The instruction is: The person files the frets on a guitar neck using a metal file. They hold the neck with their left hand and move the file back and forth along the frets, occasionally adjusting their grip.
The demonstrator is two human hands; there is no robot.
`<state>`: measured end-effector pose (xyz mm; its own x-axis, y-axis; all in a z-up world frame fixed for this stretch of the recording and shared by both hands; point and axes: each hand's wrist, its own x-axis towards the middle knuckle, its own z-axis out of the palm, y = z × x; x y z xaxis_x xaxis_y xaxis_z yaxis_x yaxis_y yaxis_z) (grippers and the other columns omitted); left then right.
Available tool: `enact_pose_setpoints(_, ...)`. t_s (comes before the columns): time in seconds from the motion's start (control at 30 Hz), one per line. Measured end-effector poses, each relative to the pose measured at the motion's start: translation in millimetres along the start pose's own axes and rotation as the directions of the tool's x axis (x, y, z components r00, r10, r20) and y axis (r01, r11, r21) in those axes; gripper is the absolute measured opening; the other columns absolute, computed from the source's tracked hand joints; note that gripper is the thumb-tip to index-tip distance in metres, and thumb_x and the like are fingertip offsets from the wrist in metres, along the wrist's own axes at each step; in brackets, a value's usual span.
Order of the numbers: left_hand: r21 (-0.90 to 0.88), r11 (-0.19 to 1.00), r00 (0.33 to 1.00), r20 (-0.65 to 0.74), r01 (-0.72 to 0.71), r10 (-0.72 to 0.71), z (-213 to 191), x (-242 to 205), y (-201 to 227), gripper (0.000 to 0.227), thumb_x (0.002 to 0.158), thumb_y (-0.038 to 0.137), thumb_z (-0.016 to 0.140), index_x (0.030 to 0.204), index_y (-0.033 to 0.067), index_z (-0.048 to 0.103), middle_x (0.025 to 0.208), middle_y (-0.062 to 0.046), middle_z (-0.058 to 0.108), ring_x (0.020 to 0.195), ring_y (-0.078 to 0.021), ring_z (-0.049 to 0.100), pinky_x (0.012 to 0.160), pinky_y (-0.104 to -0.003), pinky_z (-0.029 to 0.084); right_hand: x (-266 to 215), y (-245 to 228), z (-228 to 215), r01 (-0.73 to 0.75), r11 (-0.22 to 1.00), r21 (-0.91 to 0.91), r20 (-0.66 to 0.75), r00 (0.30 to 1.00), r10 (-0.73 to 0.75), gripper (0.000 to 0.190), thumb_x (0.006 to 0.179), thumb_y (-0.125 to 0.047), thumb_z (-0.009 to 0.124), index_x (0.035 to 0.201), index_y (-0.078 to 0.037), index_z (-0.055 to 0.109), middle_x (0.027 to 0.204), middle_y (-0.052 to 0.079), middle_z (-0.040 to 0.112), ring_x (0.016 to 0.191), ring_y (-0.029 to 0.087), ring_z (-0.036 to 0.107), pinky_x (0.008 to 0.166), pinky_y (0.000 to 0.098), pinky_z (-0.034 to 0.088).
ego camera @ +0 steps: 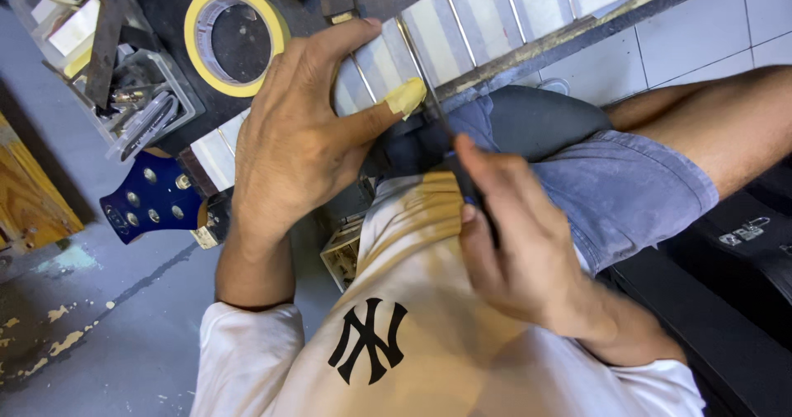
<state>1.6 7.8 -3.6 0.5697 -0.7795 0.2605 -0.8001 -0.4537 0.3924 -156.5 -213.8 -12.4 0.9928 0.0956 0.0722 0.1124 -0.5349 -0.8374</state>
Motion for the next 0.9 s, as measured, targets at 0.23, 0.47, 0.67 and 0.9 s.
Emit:
enact_pose_setpoints(0.23,-0.063,0.998,0.999,-0.047,0.0,-0.003,0.2,-1.0,-2.5,0.017,0.113,0.002,0.076,0.124,0.0142,0.077,0.148,-0.023,0.054,0.128,-0.0479,0.065,0.097,-0.056,0.054,-4.2,7.1,0.3,-0.057,0.991,0.118,-0.093,0.993,0.068,0.049,0.106,-0.003,0.053,0.153,0.01,0.05,0.123,0.02,0.065,0.101,0.027,0.064,0.094,0.0338,0.051)
enact_pose_setpoints(0.47,0.0,1.0,0.999,-0.043,0.01,-0.01,1.9,0.9,1.2,0.012,0.111,0.007,0.082,0.12,0.0145,0.078,0.147,-0.021,0.054,0.125,-0.0466,0.062,0.094,-0.056,0.052,-23.4,3.8,-2.1,0.043,0.994,0.101,-0.051,0.998,-0.038,0.052,0.102,0.005,0.054,0.152,0.013,0.046,0.121,0.025,0.064,0.102,0.032,0.065,0.094,0.039,0.055)
enact_pose_setpoints(0.67,0.0,1.0,0.999,-0.014,0.03,-0.03,-2.7,8.1,7.3,0.006,0.103,0.014,0.08,0.098,0.0097,0.079,0.145,-0.023,0.059,0.118,-0.0448,0.061,0.09,-0.053,0.052,4.1,4.7,-0.8,0.065,0.992,-0.105,-0.026,0.997,-0.068,0.056,0.101,-0.004,0.052,0.157,0.002,0.045,0.133,0.019,0.061,0.109,0.033,0.071,0.055,0.0396,0.06)
enact_pose_setpoints(0.9,-0.001,0.999,0.998,-0.056,0.042,-0.042,5.1,5.7,2.8,0.006,0.097,0.01,0.082,0.103,0.0095,0.078,0.142,-0.022,0.061,0.12,-0.043,0.066,0.095,-0.05,0.055,-3.2,22.2,-9.1,-0.077,0.973,0.218,-0.165,0.98,0.114,0.055,0.107,-0.017,0.052,0.158,0.002,0.046,0.131,0.015,0.072,0.085,0.018,0.069,0.085,0.0289,0.056)
